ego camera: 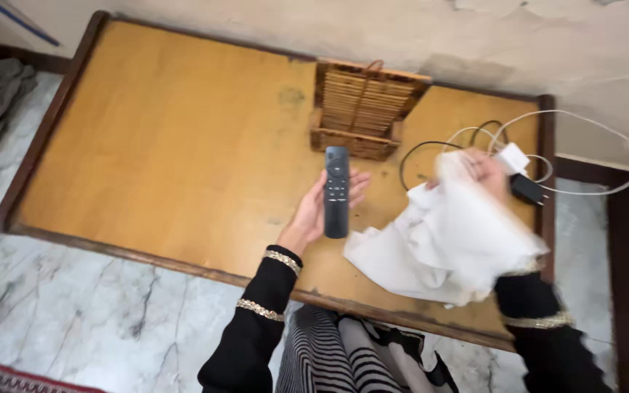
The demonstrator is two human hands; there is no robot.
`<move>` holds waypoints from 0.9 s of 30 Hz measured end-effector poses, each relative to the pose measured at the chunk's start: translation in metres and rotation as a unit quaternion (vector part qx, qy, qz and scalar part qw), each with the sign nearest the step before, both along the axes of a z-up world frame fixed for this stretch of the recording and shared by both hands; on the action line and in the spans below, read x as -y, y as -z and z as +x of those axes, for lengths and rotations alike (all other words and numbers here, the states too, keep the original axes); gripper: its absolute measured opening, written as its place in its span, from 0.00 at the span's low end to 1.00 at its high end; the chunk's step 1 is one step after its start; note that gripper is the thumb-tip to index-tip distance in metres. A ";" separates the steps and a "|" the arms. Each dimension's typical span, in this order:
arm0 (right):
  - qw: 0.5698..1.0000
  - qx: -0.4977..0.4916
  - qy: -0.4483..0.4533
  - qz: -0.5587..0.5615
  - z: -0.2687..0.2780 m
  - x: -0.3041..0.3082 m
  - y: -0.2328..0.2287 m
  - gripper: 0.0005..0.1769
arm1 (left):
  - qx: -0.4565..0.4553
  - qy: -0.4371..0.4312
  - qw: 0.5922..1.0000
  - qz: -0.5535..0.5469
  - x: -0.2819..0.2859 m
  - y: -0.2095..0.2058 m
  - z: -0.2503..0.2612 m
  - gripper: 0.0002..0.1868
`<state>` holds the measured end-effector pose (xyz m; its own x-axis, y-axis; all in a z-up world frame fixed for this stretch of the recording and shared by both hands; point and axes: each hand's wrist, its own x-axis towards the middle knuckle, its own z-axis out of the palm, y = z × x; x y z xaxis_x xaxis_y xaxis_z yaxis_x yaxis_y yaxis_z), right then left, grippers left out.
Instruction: The person removes a remote control, charging cables, and adapters from a small wooden basket on a table. They wipe the basket with a white cloth, then wipe the remote control and place it back in the basket. The person then wipes the charging cables and adapters with the cloth.
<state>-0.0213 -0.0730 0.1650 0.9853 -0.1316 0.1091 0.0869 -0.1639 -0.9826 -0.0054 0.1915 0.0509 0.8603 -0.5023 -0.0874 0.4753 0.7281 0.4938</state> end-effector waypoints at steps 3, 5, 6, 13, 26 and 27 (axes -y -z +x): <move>0.957 0.168 -0.011 -0.236 0.004 -0.014 0.001 0.16 | 0.026 -0.003 1.000 -0.014 0.034 -0.027 0.000 0.32; 0.947 0.134 0.006 -0.291 -0.010 -0.038 0.004 0.15 | 0.037 -0.024 0.999 -0.008 0.053 -0.037 -0.001 0.32; 0.934 0.195 -0.012 -0.300 -0.014 -0.048 0.002 0.16 | 0.041 -0.035 0.998 -0.008 0.062 -0.042 -0.001 0.32; 0.920 0.225 -0.091 -0.309 -0.031 -0.061 -0.001 0.25 | 0.080 -0.019 0.994 -0.074 0.067 -0.040 0.016 0.27; 0.969 -0.040 -0.193 -0.148 -0.035 -0.030 0.046 0.11 | -0.014 0.017 0.999 -0.024 0.076 0.006 0.013 0.29; 0.950 0.094 -0.164 -0.247 -0.026 -0.026 0.038 0.13 | -0.014 0.013 1.000 0.003 0.078 0.007 0.011 0.29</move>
